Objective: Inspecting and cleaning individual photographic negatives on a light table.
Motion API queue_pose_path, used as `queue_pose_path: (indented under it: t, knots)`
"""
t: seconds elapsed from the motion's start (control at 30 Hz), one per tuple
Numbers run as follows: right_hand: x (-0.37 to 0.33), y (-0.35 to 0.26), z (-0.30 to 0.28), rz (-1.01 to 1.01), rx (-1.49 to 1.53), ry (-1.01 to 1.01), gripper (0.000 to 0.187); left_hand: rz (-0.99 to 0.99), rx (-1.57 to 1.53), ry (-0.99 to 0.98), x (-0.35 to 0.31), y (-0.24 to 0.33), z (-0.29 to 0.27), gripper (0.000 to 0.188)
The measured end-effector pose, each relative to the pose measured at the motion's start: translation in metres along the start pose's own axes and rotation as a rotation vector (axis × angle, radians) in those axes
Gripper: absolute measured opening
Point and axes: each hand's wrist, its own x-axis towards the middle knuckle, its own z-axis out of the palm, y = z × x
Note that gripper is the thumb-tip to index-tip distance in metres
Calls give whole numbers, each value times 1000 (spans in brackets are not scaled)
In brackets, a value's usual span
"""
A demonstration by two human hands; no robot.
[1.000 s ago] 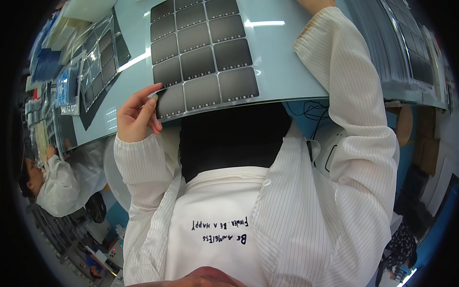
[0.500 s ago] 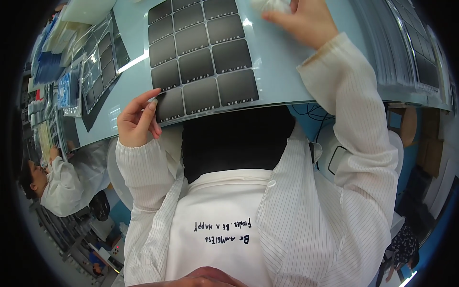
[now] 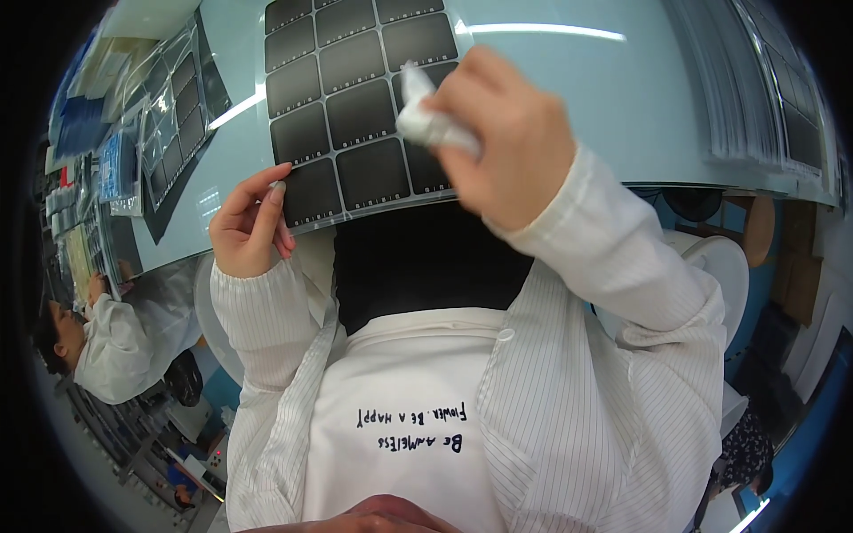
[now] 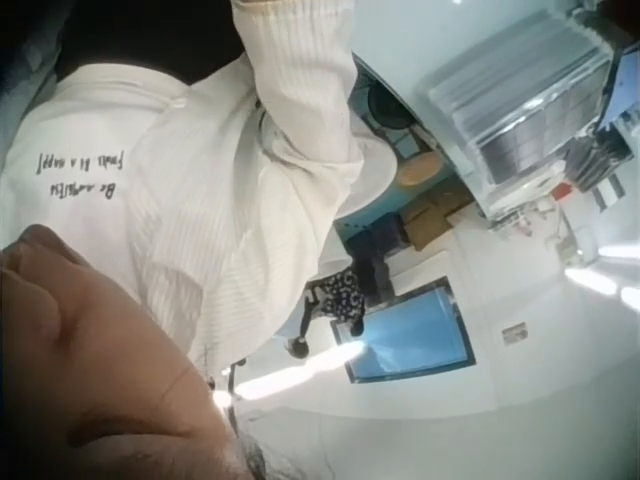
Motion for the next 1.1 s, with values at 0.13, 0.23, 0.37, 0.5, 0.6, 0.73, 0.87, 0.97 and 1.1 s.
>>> queue_pose_path:
  t: [0.13,0.23,0.37,0.5,0.6,0.73,0.87,0.97,1.1]
  knots:
    - [-10,-13,6,-29,137,-109,21,6,18,16,-2,-1,-1,21]
    - [5,7,-1,-6,-42,31,21,13,11,15,-1,-1,0,21]
    - [-10,-6,10,-58,29,-32,22,4,14,-3,1,0,1,21]
    - [-1,1,4,-30,-9,1,25,-14,32,34,-2,2,-1,20]
    - [-2,7,-3,-34,-90,31,27,14,2,-7,2,1,-1,20]
    - [-26,-14,8,-92,62,-94,26,-4,9,8,0,-1,-2,20]
    - [-15,5,-10,49,-67,35,23,5,5,16,0,-2,-1,20]
    - [-30,-9,6,-11,6,26,21,15,-16,-10,1,-2,-1,20]
    - [-26,2,-2,21,-50,91,21,-1,11,15,-3,-1,-1,20]
